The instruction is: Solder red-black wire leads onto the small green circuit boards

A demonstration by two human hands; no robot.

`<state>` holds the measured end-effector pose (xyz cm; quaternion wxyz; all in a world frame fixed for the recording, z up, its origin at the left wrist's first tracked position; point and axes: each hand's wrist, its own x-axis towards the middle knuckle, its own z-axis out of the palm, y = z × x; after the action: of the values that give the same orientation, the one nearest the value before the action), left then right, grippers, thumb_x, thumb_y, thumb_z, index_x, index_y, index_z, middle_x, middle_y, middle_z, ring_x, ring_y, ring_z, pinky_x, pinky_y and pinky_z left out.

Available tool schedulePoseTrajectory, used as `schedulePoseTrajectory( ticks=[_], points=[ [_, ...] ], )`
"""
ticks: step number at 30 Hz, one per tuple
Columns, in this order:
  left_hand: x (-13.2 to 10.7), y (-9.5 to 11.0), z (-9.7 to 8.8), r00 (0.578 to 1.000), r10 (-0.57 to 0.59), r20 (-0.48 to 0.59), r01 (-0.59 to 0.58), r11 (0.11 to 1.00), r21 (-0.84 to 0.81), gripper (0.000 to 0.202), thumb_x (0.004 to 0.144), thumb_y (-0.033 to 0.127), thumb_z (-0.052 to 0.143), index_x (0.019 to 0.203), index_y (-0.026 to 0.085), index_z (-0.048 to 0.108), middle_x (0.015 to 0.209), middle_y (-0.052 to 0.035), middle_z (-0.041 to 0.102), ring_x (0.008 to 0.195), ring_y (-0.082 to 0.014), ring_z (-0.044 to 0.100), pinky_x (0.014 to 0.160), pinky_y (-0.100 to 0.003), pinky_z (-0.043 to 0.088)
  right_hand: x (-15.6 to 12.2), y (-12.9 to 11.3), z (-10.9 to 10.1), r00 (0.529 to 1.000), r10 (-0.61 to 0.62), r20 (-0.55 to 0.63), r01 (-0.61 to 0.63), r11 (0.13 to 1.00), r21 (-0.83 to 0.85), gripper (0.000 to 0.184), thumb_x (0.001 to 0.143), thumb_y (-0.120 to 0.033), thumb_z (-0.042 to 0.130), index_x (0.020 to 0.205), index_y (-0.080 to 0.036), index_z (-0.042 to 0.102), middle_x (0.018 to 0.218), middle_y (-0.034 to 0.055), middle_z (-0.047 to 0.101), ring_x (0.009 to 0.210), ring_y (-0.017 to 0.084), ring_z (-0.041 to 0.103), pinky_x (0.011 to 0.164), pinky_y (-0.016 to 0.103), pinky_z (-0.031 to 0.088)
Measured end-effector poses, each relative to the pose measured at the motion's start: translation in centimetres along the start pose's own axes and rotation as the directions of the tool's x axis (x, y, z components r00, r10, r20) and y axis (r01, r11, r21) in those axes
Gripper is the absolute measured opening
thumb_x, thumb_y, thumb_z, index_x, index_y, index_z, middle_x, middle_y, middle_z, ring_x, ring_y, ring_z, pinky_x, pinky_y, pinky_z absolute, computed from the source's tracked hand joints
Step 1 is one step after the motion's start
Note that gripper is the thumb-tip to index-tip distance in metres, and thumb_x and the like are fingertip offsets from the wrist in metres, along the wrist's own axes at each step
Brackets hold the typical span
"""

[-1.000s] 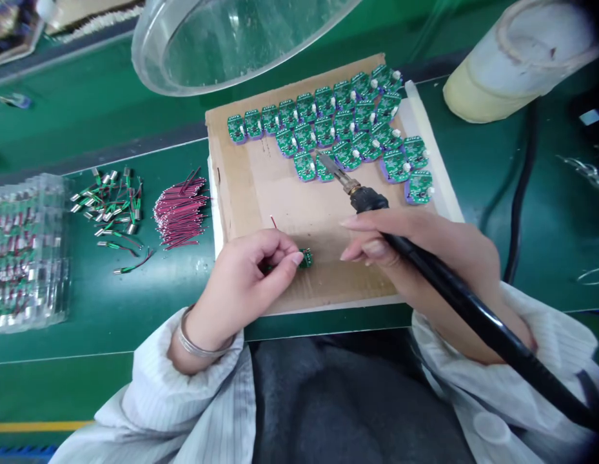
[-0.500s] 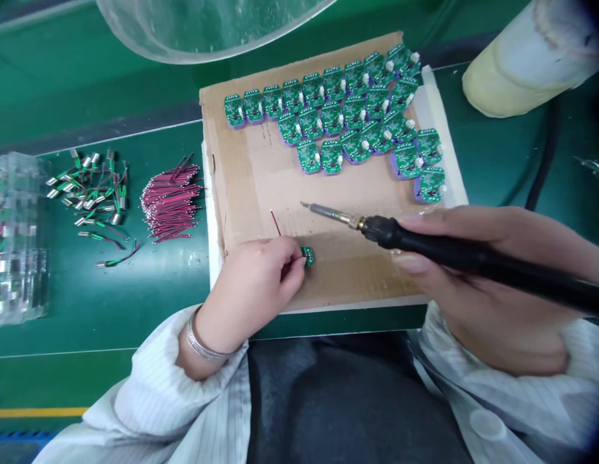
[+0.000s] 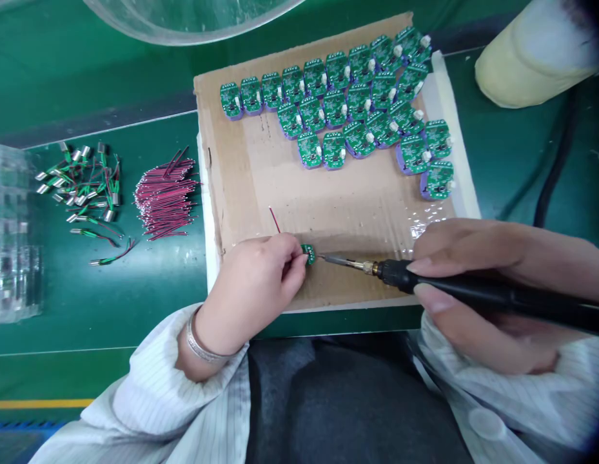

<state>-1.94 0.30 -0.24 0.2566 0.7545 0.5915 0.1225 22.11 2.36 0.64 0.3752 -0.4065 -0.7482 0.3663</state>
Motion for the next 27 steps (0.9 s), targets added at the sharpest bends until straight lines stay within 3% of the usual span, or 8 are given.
schedulePoseTrajectory(
  ticks=[5, 9, 14, 16, 22, 27],
  points=[
    [0.0, 0.0, 0.1, 1.0, 0.005, -0.006, -0.005, 1.0, 0.01, 0.014, 0.086, 0.022, 0.056, 0.076, 0.017, 0.064, 0.057, 0.0005, 0.061, 0.049, -0.0126, 0.053, 0.049, -0.024, 0.033, -0.2, 0.2, 0.6, 0.998, -0.068, -0.019, 0.066, 0.995, -0.076, 0.012, 0.074, -0.024, 0.064, 0.086, -0.027, 0.066, 0.066, 0.0014, 0.066, 0.055, 0.017, 0.062, 0.046, 0.033, 0.047],
    [0.0, -0.1, 0.2, 1.0, -0.003, 0.001, 0.003, 1.0, 0.011, 0.014, 0.085, 0.022, 0.056, 0.076, 0.016, 0.064, 0.058, -0.0001, 0.061, 0.05, -0.0133, 0.054, 0.05, -0.024, 0.034, 0.2, -0.1, 0.8, 0.993, -0.108, -0.049, 0.1, 0.984, -0.146, 0.009, 0.074, -0.025, 0.062, 0.083, -0.026, 0.062, 0.066, 0.0008, 0.066, 0.054, 0.017, 0.063, 0.044, 0.032, 0.048],
    [0.0, -0.1, 0.1, 1.0, -0.01, 0.008, 0.01, 1.0, 0.006, 0.014, 0.086, 0.023, 0.056, 0.076, 0.017, 0.064, 0.059, -0.0001, 0.061, 0.05, -0.0131, 0.053, 0.05, -0.024, 0.034, 1.0, -0.5, -0.2, 0.977, -0.156, 0.143, 0.183, 0.961, -0.205, 0.014, 0.075, -0.019, 0.065, 0.087, -0.026, 0.061, 0.069, 0.0007, 0.069, 0.057, 0.017, 0.068, 0.047, 0.028, 0.054],
    [0.0, -0.1, 0.1, 1.0, -0.01, 0.011, 0.01, 1.0, 0.008, 0.014, 0.086, 0.022, 0.056, 0.076, 0.017, 0.064, 0.058, 0.0, 0.061, 0.05, -0.013, 0.053, 0.05, -0.024, 0.033, 1.0, -0.5, -0.4, 0.977, -0.152, 0.147, 0.181, 0.961, -0.211, 0.016, 0.074, -0.018, 0.065, 0.088, -0.026, 0.061, 0.07, 0.0009, 0.069, 0.057, 0.016, 0.068, 0.048, 0.027, 0.054],
    [0.0, 0.0, 0.1, 0.999, -0.032, 0.025, 0.032, 0.999, 0.014, 0.014, 0.085, 0.023, 0.055, 0.076, 0.017, 0.063, 0.058, 0.0004, 0.06, 0.05, -0.0129, 0.053, 0.051, -0.024, 0.033, 0.2, -0.4, 0.7, 0.991, -0.134, -0.021, 0.126, 0.969, -0.212, 0.01, 0.074, -0.024, 0.06, 0.083, -0.027, 0.059, 0.066, 0.0003, 0.066, 0.056, 0.017, 0.065, 0.046, 0.031, 0.049],
    [0.1, 0.2, -0.1, 0.995, -0.065, 0.071, 0.063, 0.997, 0.035, 0.014, 0.086, 0.022, 0.054, 0.077, 0.017, 0.063, 0.06, 0.0006, 0.06, 0.053, -0.0131, 0.053, 0.052, -0.025, 0.033, 0.1, -0.8, 0.8, 0.997, -0.066, 0.037, 0.073, 0.968, -0.241, 0.012, 0.074, -0.019, 0.058, 0.085, -0.025, 0.059, 0.073, 0.0002, 0.067, 0.063, 0.015, 0.065, 0.056, 0.031, 0.052]
  ],
)
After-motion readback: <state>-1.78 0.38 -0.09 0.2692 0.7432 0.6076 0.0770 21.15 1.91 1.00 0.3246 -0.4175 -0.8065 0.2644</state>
